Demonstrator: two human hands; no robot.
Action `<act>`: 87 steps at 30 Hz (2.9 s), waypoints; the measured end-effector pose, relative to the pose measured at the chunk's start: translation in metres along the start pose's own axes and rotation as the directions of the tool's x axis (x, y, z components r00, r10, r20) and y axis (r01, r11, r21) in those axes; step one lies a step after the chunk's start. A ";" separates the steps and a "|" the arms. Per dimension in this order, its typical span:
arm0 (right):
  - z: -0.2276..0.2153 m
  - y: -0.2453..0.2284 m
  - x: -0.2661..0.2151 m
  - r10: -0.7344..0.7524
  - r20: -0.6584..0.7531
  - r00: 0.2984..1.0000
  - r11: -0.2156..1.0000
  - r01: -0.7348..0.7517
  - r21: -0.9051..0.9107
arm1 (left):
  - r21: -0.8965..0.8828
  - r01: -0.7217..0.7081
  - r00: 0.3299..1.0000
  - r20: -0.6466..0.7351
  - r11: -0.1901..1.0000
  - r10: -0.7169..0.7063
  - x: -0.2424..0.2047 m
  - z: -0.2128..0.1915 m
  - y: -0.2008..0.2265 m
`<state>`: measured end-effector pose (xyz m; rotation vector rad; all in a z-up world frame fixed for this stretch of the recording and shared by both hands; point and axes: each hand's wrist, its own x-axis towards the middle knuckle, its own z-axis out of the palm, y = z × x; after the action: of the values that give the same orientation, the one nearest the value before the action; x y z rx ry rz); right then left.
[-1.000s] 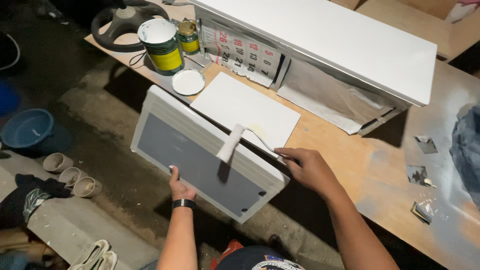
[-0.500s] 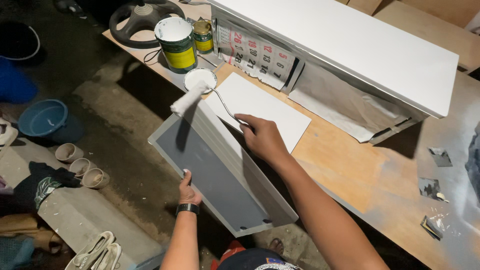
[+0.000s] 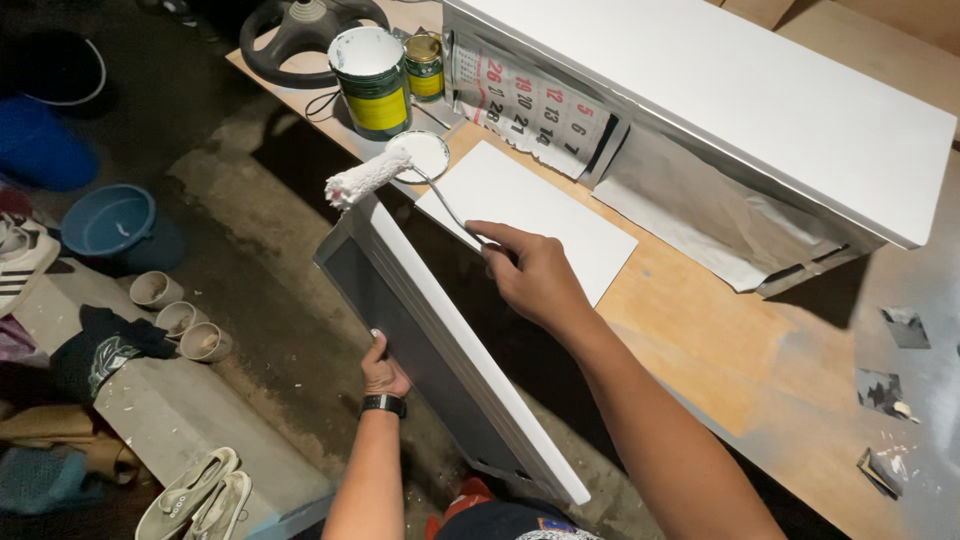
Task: The person paints a rectangular wooden panel white using a small paint roller. They hold the panel in one hand and roll white paint onto its surface, then dip the roller into a paint can to reload. The person continues painting the panel and then paints a second flat white board on the table.
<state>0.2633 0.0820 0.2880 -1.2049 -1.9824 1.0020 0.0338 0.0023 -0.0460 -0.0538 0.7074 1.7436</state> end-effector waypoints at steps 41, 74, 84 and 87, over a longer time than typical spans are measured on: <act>-0.168 0.160 -0.211 0.490 0.079 0.868 0.871 -0.484 -0.085 | 0.079 -0.126 0.921 -0.360 0.989 0.146 0.003 0.036 0.030; -0.024 0.021 0.012 0.073 0.014 0.997 0.994 -0.072 -0.080 | 0.066 -0.013 0.999 -0.044 0.998 0.016 -0.010 0.020 -0.006; -0.048 0.040 -0.039 0.185 0.077 0.980 0.963 -0.165 -0.213 | 0.081 0.001 0.996 -0.092 0.997 0.006 0.002 0.016 0.010; -0.066 0.045 -0.071 0.280 0.084 0.956 0.931 -0.248 -0.269 | 0.086 0.009 0.991 -0.135 0.996 0.002 0.002 0.018 0.021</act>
<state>0.3645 0.0502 0.2778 -1.6232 -2.1332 0.9888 0.0204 0.0103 -0.0238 -0.1146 0.8810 1.7155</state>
